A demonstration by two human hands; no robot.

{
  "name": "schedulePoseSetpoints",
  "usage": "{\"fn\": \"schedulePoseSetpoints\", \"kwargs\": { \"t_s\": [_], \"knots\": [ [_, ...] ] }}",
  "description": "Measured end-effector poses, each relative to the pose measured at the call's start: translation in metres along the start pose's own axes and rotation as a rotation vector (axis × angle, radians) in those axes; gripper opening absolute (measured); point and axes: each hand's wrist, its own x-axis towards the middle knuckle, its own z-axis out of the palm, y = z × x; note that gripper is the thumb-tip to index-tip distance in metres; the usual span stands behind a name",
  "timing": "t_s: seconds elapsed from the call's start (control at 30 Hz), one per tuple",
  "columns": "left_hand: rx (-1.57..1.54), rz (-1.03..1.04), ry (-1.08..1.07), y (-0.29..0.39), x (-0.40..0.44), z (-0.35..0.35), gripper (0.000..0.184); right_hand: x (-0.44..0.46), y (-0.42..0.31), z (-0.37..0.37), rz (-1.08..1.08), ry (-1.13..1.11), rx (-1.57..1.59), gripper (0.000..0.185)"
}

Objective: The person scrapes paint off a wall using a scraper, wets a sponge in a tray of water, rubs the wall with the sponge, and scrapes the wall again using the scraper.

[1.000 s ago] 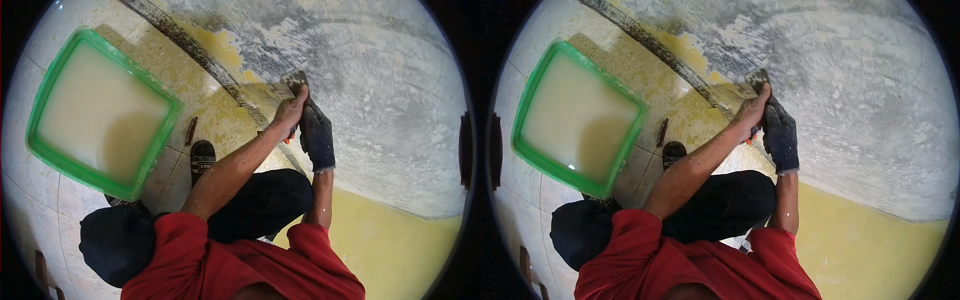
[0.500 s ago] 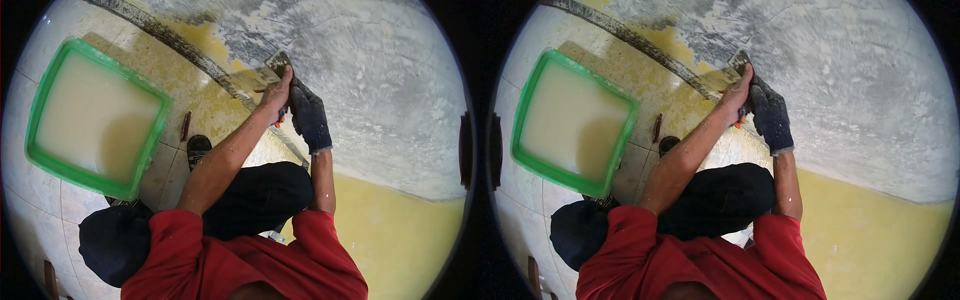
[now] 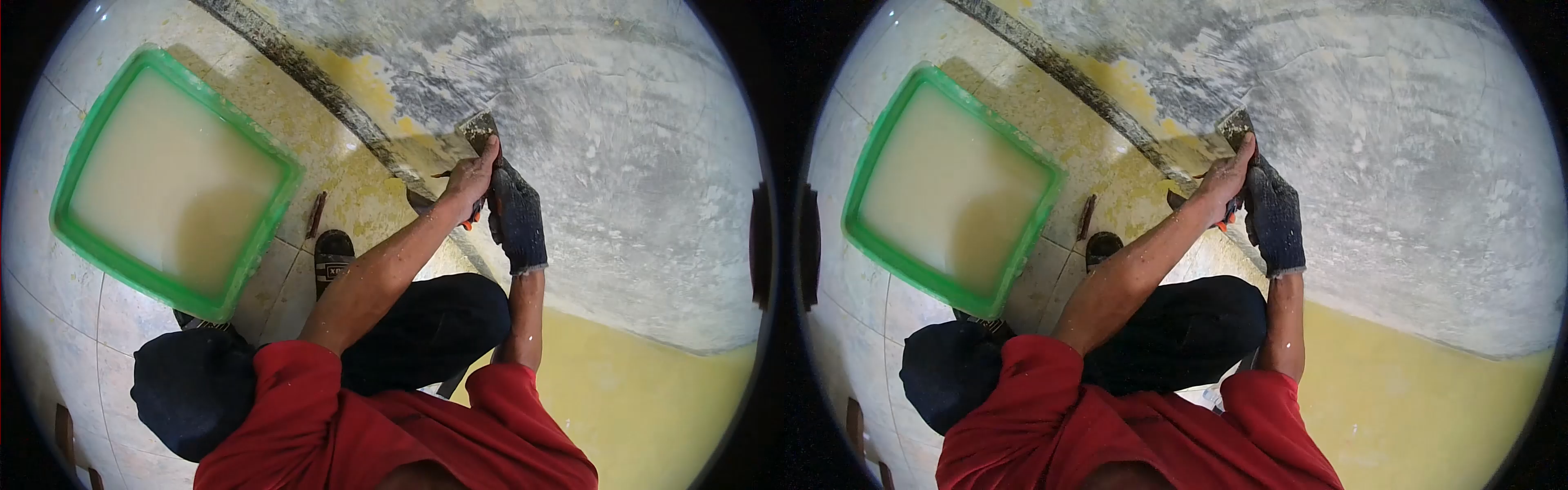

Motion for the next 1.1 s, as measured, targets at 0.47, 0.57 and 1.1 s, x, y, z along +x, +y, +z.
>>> {"fn": "schedulePoseSetpoints", "kwargs": {
  "t_s": [0.47,0.57,1.1],
  "knots": [
    [-0.103,0.007,-0.043,0.003,-0.002,-0.001,0.077,0.016,0.022,0.006,-0.224,0.05,0.045,0.029],
    [-0.121,-0.043,-0.047,0.002,0.001,-0.004,0.071,0.012,0.027,0.009,-0.305,0.086,0.056,0.031],
    [-0.304,0.022,-0.127,0.023,-0.033,0.012,0.065,-0.012,-0.002,-0.014,-0.164,-0.011,0.147,0.037]
  ]
}}
